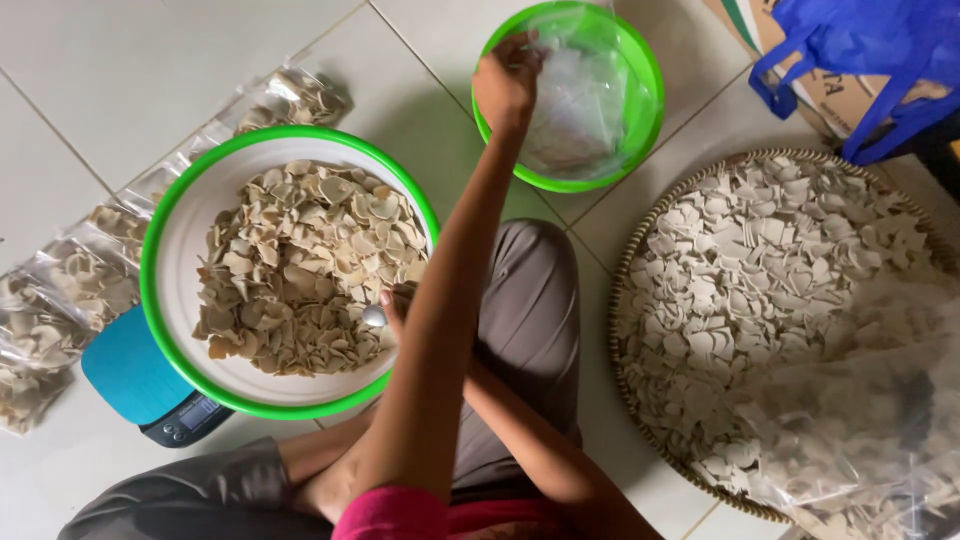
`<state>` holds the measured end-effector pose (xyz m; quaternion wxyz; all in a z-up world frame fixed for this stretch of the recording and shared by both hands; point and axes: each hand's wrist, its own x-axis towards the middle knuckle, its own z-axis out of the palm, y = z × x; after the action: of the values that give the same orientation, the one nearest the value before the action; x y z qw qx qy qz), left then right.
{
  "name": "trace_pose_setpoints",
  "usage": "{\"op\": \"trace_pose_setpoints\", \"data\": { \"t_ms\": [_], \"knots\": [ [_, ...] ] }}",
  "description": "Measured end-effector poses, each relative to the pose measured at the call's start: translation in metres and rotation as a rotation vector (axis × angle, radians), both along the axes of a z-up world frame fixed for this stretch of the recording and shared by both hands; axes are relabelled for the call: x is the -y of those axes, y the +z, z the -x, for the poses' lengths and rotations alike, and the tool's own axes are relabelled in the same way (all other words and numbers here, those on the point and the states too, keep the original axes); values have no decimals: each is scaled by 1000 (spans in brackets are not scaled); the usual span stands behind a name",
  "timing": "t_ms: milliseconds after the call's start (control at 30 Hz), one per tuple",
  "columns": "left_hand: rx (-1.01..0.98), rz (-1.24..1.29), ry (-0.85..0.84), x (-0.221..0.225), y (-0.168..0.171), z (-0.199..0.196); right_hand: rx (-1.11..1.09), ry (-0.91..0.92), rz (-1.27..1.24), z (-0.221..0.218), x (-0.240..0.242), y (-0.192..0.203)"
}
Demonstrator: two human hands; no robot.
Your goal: Packaging dried food pieces into small plastic bags and weighing them on a digital scale.
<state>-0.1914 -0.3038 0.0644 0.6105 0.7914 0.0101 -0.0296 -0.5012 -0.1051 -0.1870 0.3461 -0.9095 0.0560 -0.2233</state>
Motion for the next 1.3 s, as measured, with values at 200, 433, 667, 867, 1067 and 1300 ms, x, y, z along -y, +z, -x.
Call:
{"op": "trace_pose_setpoints", "data": {
  "t_ms": [200,433,667,867,1067,1300],
  "knots": [
    [-169,593,-205,-76,70,33,-115,-113,-1363,-59,9,206],
    [-40,234,-721,-254,196,117,-110,-368,-1057,-103,119,348],
    [-187,246,-264,-365,161,216,-225,241,-126,-109,228,461],
    [-290,162,245,-403,153,264,-1232,245,504,-103,249,361],
    [-108,341,393,-428,146,296,-908,339,651,-61,345,161],
    [-52,466,471,-436,136,310,-819,81,1154,-50,395,34]
  ]
}}
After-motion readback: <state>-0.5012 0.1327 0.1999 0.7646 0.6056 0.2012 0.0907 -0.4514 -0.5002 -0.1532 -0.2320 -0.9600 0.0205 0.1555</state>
